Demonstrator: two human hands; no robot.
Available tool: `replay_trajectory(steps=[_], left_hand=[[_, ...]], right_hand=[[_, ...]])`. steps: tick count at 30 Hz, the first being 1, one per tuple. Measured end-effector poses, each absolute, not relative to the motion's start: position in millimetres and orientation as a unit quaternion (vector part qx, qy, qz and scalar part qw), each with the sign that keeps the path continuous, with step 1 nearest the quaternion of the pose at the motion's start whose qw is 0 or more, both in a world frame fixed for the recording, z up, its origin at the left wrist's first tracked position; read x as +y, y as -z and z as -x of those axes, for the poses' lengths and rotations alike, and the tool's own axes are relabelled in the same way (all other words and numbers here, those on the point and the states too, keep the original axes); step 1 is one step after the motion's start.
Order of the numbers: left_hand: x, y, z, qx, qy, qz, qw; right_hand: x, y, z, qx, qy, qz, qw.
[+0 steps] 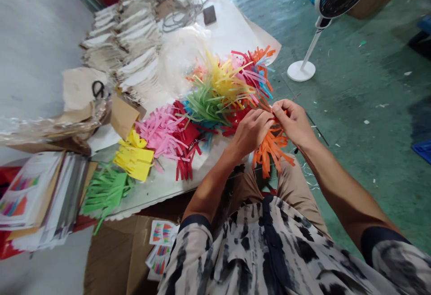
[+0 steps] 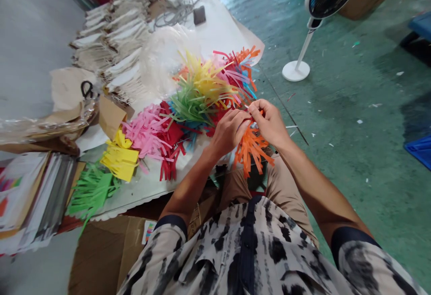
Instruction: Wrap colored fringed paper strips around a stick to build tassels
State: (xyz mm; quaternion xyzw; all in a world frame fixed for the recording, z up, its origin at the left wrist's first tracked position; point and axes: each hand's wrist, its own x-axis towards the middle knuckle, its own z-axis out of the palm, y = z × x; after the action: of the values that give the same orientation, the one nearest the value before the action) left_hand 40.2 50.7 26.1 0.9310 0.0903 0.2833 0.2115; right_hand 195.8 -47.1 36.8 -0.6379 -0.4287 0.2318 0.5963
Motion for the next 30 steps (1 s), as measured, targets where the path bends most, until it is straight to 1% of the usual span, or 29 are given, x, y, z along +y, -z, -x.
replay_trajectory(steps=[2,5,8,11,15,17,18,19,21,23,25,27,30], left_hand=[[46,-18,-41,0.112,-0.288,-0.916,0.257],[39,-8,-42,0.125,-0.262,-0.909,0.299],[34,-4,-43,0.143,-0.24,-0.902,0.33],[33,-8,-46,0.138,-0.232,-0.879,0.393],[52,-21,-46,0.097,-0.195,-0.806,0.551],[72,-30,-46,0.105,-0.224,-0.778,0.578],[83,-35,-47,0.119,-0.251,-0.782,0.557],[96,-39,-49,0.132,-0.274,-0.802,0.514],[120,-45,-56,0.145,-0.289,-0.867,0.379],[141,-46,-66,0.137,-0.259,-0.927,0.235],[158,-43,-75,0.127,-0.218,-0.957,0.143],[171,-38,-79,0.126,-0.203,-0.966,0.096],[185,-36,-74,0.134,-0.219,-0.963,0.082]], right_hand=[[-49,-37,-195,-0.447,-0.173,0.659,0.58],[-55,-40,-194,-0.46,-0.097,0.69,0.55],[-60,-44,-193,-0.459,-0.072,0.699,0.544],[-58,-44,-194,-0.43,-0.081,0.68,0.588],[-48,-35,-205,-0.346,-0.154,0.631,0.677],[-44,-29,-213,-0.321,-0.175,0.621,0.694],[-42,-26,-217,-0.317,-0.181,0.62,0.694],[-41,-23,-219,-0.317,-0.185,0.621,0.692],[-38,-16,-223,-0.326,-0.197,0.627,0.68],[-35,-10,-224,-0.329,-0.208,0.632,0.67],[-32,-4,-224,-0.324,-0.213,0.636,0.667],[-31,0,-224,-0.321,-0.219,0.638,0.665],[-30,4,-224,-0.32,-0.233,0.642,0.657]])
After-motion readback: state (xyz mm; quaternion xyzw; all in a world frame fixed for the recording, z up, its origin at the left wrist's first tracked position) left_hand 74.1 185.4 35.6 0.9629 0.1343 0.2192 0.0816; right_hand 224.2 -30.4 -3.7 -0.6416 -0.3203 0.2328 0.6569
